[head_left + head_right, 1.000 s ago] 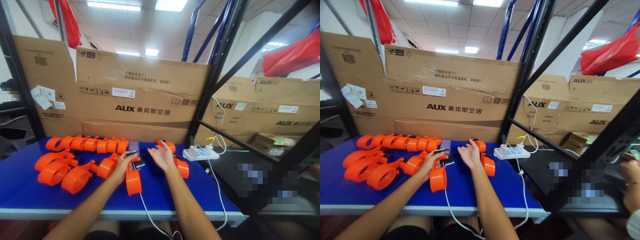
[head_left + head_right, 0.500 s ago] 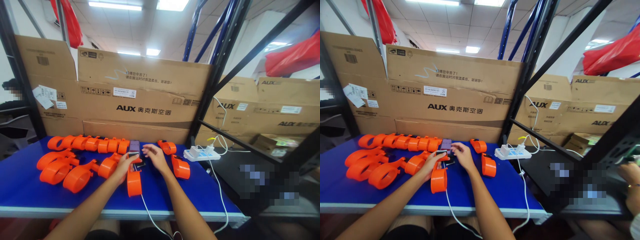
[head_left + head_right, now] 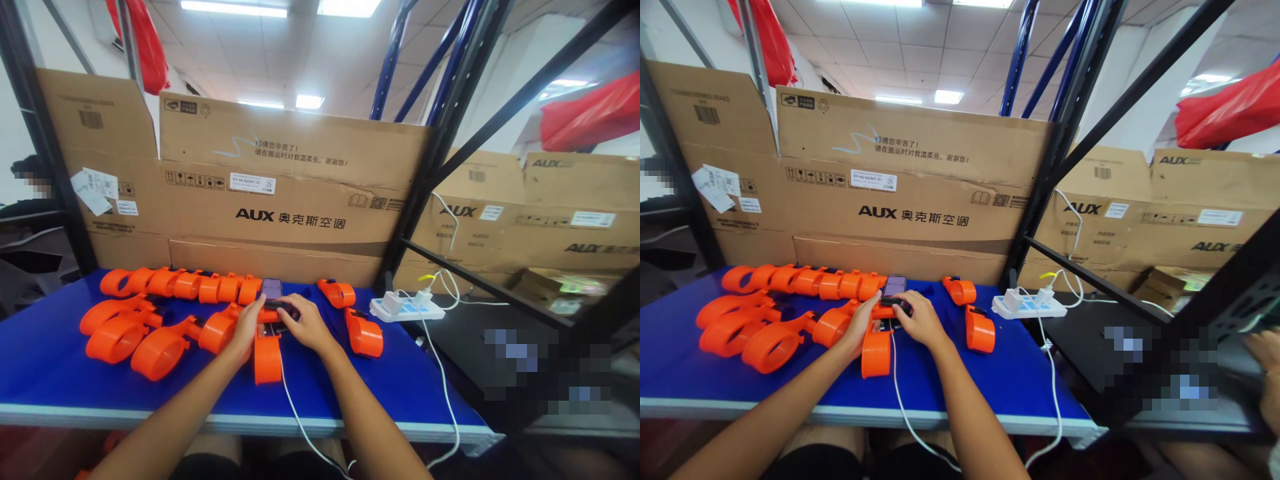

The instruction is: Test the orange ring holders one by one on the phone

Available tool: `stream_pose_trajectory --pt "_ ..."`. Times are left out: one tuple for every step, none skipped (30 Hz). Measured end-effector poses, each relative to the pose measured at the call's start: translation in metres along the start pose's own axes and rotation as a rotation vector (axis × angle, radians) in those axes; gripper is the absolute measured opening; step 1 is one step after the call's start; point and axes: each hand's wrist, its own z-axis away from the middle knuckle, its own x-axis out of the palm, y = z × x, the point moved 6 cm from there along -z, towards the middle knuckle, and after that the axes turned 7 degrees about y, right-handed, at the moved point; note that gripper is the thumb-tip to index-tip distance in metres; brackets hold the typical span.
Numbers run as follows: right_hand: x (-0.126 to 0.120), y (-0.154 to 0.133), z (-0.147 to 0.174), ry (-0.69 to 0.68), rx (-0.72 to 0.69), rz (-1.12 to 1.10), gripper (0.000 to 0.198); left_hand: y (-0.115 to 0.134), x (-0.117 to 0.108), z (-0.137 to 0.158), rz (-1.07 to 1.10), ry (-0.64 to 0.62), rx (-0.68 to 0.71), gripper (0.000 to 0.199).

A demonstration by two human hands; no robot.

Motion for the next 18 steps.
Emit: stream_pose_trajectory --pt "-0.002 0.004 0.0 0.021 0.015 0.027 0.023 0.003 -0.002 -0.001 0.003 0.02 0.017 0.037" --pt "-0.005 0.007 0.0 0.045 0.026 0.051 0.023 0.005 -0.004 -0.002 0.016 0.04 0.027 0.036" --pt "-0.008 0.01 0.0 0.066 0.03 0.068 0.023 0.007 -0.006 -0.003 0.037 0.063 0.031 0.036" --pt "-0.011 0.012 0.0 0.08 0.027 0.08 0.022 0.009 -0.008 -0.003 0.066 0.083 0.026 0.035" --pt "-0.013 0.013 0.0 0.085 0.019 0.089 0.021 0.01 -0.009 -0.004 0.101 0.097 0.012 0.034" --pt "-0.014 0.013 0.0 0.08 0.006 0.096 0.019 0.01 -0.01 -0.005 0.14 0.108 -0.009 0.033" --pt "-0.014 0.014 0.0 0.068 -0.008 0.104 0.018 0.011 -0.01 -0.006 0.176 0.113 -0.034 0.032" --pt "-0.013 0.014 0.0 0.051 -0.021 0.112 0.017 0.01 -0.01 -0.007 0.204 0.114 -0.06 0.031" --pt "-0.012 0.014 0.001 0.033 -0.031 0.122 0.015 0.01 -0.01 -0.007 0.225 0.114 -0.082 0.031" --pt "-0.011 0.014 0.001 0.019 -0.038 0.134 0.014 0.009 -0.01 -0.008 0.237 0.115 -0.1 0.031" --pt "-0.009 0.015 0.002 0.009 -0.041 0.149 0.013 0.008 -0.01 -0.009 0.242 0.115 -0.109 0.032" --pt "-0.008 0.017 0.003 0.0 -0.042 0.172 0.013 0.007 -0.011 -0.01 0.236 0.115 -0.106 0.032" --pt "-0.006 0.018 0.004 -0.009 -0.041 0.203 0.014 0.006 -0.012 -0.011 0.216 0.114 -0.088 0.033" --pt "-0.004 0.02 0.005 -0.019 -0.04 0.236 0.014 0.006 -0.013 -0.012 0.18 0.109 -0.055 0.033" --pt "-0.003 0.021 0.006 -0.03 -0.041 0.269 0.015 0.006 -0.013 -0.013 0.13 0.099 -0.016 0.034" --pt "-0.001 0.022 0.007 -0.039 -0.042 0.297 0.015 0.005 -0.013 -0.014 0.07 0.08 0.023 0.036" --pt "-0.001 0.023 0.007 -0.044 -0.043 0.315 0.015 0.005 -0.012 -0.014 0.006 0.054 0.058 0.038" --pt "-0.001 0.023 0.008 -0.04 -0.042 0.32 0.014 0.004 -0.011 -0.014 -0.052 0.026 0.085 0.04"
